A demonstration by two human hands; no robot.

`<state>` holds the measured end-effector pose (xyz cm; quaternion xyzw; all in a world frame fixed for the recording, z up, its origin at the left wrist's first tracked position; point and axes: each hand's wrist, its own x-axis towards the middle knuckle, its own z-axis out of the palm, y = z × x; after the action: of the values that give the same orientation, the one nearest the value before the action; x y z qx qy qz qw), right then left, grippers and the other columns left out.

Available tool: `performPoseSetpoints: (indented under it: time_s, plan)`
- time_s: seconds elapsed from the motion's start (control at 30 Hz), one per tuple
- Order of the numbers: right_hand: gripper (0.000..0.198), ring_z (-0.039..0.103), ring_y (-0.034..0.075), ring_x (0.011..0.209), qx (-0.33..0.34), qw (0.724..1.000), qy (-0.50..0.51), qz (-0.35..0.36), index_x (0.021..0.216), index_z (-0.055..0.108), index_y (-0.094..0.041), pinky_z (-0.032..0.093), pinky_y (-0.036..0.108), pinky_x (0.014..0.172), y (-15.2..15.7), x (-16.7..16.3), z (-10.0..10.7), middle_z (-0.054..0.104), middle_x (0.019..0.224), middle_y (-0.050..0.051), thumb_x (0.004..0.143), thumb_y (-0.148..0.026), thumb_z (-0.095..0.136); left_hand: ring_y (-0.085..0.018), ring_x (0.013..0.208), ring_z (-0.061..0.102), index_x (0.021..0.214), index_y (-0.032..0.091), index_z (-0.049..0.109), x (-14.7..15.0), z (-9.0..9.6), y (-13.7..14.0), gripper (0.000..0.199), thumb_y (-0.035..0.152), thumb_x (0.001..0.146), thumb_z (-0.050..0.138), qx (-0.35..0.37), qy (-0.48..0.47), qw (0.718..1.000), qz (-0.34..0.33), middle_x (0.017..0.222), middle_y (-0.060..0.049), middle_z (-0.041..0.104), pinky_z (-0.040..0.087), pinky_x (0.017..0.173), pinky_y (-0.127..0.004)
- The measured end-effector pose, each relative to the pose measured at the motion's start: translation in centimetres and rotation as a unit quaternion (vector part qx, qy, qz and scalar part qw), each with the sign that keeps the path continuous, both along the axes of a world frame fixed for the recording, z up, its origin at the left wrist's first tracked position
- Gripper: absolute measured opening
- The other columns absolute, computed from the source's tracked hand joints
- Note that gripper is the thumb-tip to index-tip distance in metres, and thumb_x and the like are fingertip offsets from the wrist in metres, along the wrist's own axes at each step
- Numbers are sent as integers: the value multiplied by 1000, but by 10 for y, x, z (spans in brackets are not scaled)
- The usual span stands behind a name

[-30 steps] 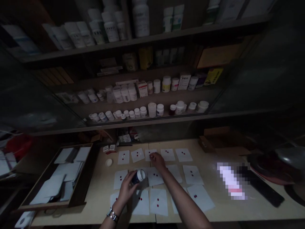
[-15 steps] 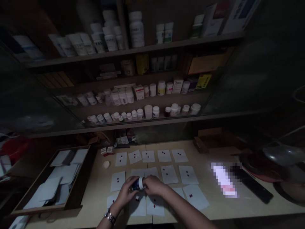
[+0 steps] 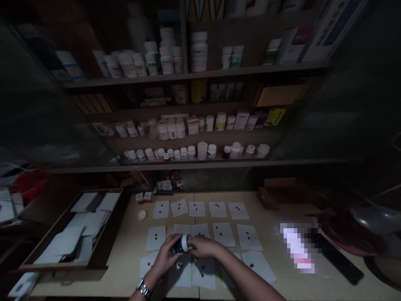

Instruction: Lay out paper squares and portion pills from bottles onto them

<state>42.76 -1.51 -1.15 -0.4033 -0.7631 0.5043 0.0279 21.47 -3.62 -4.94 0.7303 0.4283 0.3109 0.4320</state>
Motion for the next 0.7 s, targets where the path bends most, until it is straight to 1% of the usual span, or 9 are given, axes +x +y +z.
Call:
performPoseSetpoints:
  time_s: [0.13, 0.23, 0.37, 0.43, 0.53, 0.57, 0.6, 0.63, 0.7]
  plan:
    - [19, 54, 10, 57, -35, 998, 46, -31, 75, 64, -17, 38, 18, 59, 2, -2, -6, 57, 55, -5, 74, -11, 47, -27, 113, 54, 123, 22, 56, -3, -3, 0, 52, 35, 74, 69, -5, -7, 1000, 22, 119, -14, 60, 42, 98, -43]
    - [18, 54, 11, 55, -61, 993, 86, -54, 79, 65, -17, 39, 18, 58, 3, -2, -9, 56, 54, -5, 75, -13, 48, -27, 112, 55, 123, 22, 56, -4, -7, 2, 54, 36, 73, 70, -5, -9, 1000, 29, 119, -14, 60, 42, 98, -44]
    - [19, 55, 12, 55, -106, 977, 145, -114, 87, 66, -16, 39, 19, 55, 0, -3, -15, 59, 58, -3, 76, -24, 53, -27, 111, 55, 121, 20, 58, -5, -9, 5, 54, 35, 71, 72, -1, -10, 999, 39, 117, -14, 61, 44, 96, -43]
    - [23, 54, 11, 55, -115, 967, 168, -154, 87, 67, -15, 39, 19, 53, -2, -2, -22, 61, 60, -2, 76, -32, 56, -27, 111, 55, 120, 20, 58, -4, -9, 7, 53, 33, 71, 72, -1, -8, 999, 43, 117, -14, 61, 44, 96, -42]
    - [31, 51, 11, 51, -134, 953, 178, -206, 84, 68, -15, 37, 20, 48, -1, 2, -38, 62, 61, 0, 75, -42, 57, -26, 111, 55, 120, 20, 59, -1, -8, 9, 52, 27, 70, 72, -9, -1, 999, 44, 117, -13, 61, 43, 97, -42]
    - [32, 51, 11, 50, -126, 950, 173, -227, 82, 68, -15, 38, 21, 48, 3, 5, -44, 63, 62, 1, 75, -43, 57, -26, 111, 55, 119, 20, 59, 0, -8, 9, 51, 24, 70, 72, -13, 2, 999, 46, 117, -13, 61, 43, 97, -42]
    - [31, 52, 12, 52, -105, 947, 163, -255, 80, 68, -15, 39, 22, 48, 10, 9, -51, 64, 64, 2, 75, -43, 56, -26, 111, 55, 119, 21, 59, 2, -7, 9, 51, 21, 69, 72, -17, 6, 999, 47, 117, -13, 61, 43, 97, -42]
    - [30, 55, 14, 55, -68, 943, 148, -289, 78, 68, -15, 42, 23, 51, 18, 14, -57, 65, 67, 3, 75, -41, 55, -26, 111, 55, 118, 21, 60, 3, -7, 9, 51, 18, 69, 71, -20, 10, 999, 50, 117, -12, 61, 43, 98, -42]
    - [27, 60, 17, 66, 29, 925, 84, -369, 80, 68, -15, 46, 26, 59, 41, 24, -69, 68, 74, 5, 79, -34, 49, -25, 111, 55, 118, 22, 60, 5, -7, 8, 52, 14, 67, 70, -26, 17, 998, 57, 118, -11, 61, 42, 98, -41]
